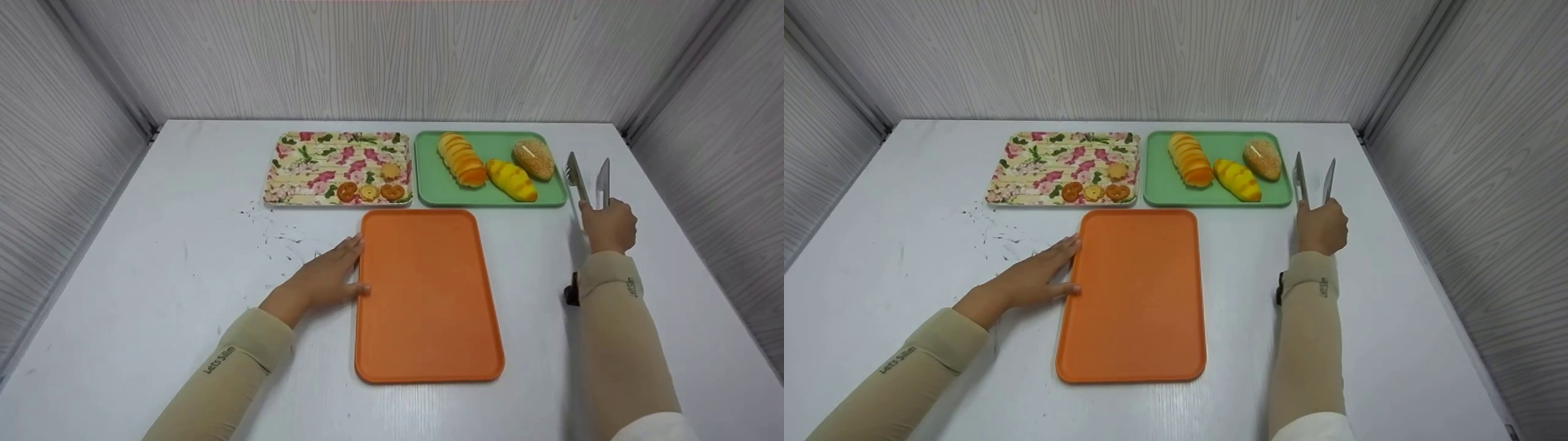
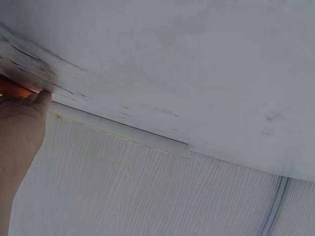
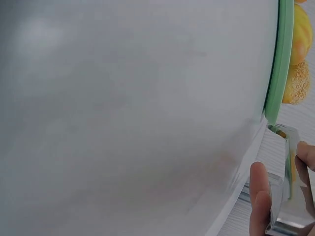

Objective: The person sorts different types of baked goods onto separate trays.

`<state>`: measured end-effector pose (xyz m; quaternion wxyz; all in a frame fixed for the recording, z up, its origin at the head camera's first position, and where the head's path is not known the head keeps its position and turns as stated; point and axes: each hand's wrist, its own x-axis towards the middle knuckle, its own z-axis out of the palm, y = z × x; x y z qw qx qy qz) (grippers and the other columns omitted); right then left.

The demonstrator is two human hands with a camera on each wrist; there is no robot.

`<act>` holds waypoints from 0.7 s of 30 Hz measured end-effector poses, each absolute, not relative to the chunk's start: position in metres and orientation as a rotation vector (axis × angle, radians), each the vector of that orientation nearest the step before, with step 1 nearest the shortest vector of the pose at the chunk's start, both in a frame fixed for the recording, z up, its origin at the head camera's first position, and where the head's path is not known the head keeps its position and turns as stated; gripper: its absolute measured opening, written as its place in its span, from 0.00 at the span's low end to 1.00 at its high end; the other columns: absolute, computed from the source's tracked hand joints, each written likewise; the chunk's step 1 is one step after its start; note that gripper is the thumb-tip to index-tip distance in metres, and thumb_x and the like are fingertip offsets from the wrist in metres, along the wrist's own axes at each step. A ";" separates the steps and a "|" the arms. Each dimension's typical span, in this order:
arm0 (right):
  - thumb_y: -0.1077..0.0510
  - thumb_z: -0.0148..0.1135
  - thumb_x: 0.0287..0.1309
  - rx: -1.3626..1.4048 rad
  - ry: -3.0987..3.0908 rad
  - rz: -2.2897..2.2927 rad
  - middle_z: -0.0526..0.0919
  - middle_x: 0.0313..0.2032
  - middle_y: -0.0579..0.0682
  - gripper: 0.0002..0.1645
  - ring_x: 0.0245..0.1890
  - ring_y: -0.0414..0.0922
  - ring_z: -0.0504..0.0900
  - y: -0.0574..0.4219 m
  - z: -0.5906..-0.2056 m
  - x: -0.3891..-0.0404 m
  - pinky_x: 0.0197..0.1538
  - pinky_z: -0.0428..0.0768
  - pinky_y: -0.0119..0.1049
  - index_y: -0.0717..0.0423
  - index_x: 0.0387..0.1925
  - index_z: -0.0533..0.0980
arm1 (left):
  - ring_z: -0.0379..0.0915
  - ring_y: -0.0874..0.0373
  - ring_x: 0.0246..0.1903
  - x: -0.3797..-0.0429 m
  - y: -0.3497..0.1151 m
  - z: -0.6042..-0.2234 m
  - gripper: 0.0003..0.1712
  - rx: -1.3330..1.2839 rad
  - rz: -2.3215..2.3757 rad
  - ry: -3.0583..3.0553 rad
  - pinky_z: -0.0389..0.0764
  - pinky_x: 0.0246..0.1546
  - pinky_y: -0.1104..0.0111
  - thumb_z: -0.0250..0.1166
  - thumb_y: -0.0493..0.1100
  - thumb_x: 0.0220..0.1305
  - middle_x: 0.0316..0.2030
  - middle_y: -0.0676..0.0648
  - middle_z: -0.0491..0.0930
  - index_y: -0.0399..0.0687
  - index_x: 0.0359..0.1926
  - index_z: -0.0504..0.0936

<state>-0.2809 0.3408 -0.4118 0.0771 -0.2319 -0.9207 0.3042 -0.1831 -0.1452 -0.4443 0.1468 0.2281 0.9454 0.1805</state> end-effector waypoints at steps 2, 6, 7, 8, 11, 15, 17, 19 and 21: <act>0.37 0.51 0.62 -0.705 -2.777 0.909 0.79 0.43 0.66 0.37 0.40 0.61 0.78 0.341 -0.412 -0.281 0.36 0.75 0.53 0.69 0.49 0.74 | 0.33 0.55 0.72 -0.183 -0.145 -0.444 0.54 0.653 0.522 2.719 0.48 0.68 0.58 0.53 0.70 0.62 0.74 0.51 0.35 0.46 0.75 0.40; 0.36 0.50 0.62 -0.726 -2.806 0.903 0.79 0.42 0.64 0.36 0.39 0.59 0.77 0.341 -0.411 -0.279 0.33 0.74 0.50 0.68 0.47 0.74 | 0.33 0.54 0.72 -0.182 -0.145 -0.444 0.55 0.653 0.523 2.721 0.49 0.68 0.56 0.54 0.70 0.62 0.74 0.51 0.36 0.46 0.75 0.40; 0.36 0.50 0.62 -0.732 -2.810 0.900 0.79 0.42 0.64 0.36 0.39 0.59 0.77 0.341 -0.411 -0.279 0.33 0.74 0.50 0.67 0.47 0.73 | 0.33 0.54 0.72 -0.182 -0.145 -0.444 0.55 0.651 0.523 2.721 0.49 0.68 0.56 0.54 0.70 0.61 0.74 0.51 0.36 0.47 0.75 0.40; 0.35 0.49 0.62 -0.733 -2.819 0.891 0.78 0.43 0.64 0.37 0.40 0.59 0.77 0.341 -0.410 -0.279 0.33 0.74 0.50 0.67 0.48 0.73 | 0.33 0.54 0.72 -0.182 -0.145 -0.444 0.55 0.652 0.522 2.724 0.49 0.68 0.56 0.54 0.70 0.61 0.74 0.51 0.36 0.47 0.75 0.40; 0.35 0.48 0.63 -0.734 -2.844 0.877 0.78 0.44 0.65 0.38 0.43 0.61 0.77 0.341 -0.409 -0.277 0.36 0.74 0.52 0.67 0.50 0.72 | 0.33 0.55 0.72 -0.182 -0.145 -0.445 0.54 0.658 0.519 2.728 0.49 0.68 0.56 0.53 0.70 0.62 0.74 0.50 0.36 0.47 0.75 0.40; 0.35 0.47 0.63 -0.721 -2.869 0.870 0.77 0.47 0.67 0.40 0.45 0.62 0.76 0.340 -0.409 -0.277 0.40 0.75 0.55 0.69 0.55 0.70 | 0.33 0.54 0.72 -0.182 -0.146 -0.445 0.54 0.670 0.525 2.728 0.49 0.68 0.57 0.52 0.70 0.62 0.74 0.50 0.36 0.46 0.75 0.40; 0.35 0.47 0.63 -0.713 -2.872 0.875 0.77 0.47 0.67 0.41 0.46 0.62 0.76 0.340 -0.410 -0.276 0.40 0.75 0.55 0.69 0.56 0.70 | 0.33 0.55 0.72 -0.182 -0.146 -0.444 0.54 0.673 0.527 2.727 0.49 0.68 0.57 0.52 0.70 0.63 0.74 0.50 0.36 0.46 0.75 0.40; 0.36 0.49 0.63 -0.702 -2.871 0.881 0.77 0.47 0.67 0.41 0.44 0.61 0.76 0.340 -0.411 -0.276 0.39 0.75 0.53 0.70 0.56 0.70 | 0.34 0.54 0.72 -0.183 -0.146 -0.445 0.53 0.677 0.532 2.727 0.49 0.68 0.57 0.52 0.69 0.63 0.74 0.49 0.36 0.45 0.75 0.40; 0.36 0.50 0.63 -0.694 -2.867 0.886 0.77 0.46 0.67 0.40 0.43 0.60 0.76 0.340 -0.413 -0.276 0.37 0.75 0.51 0.70 0.56 0.71 | 0.34 0.54 0.72 -0.183 -0.146 -0.445 0.53 0.676 0.528 2.727 0.49 0.68 0.57 0.52 0.69 0.63 0.74 0.49 0.36 0.45 0.75 0.40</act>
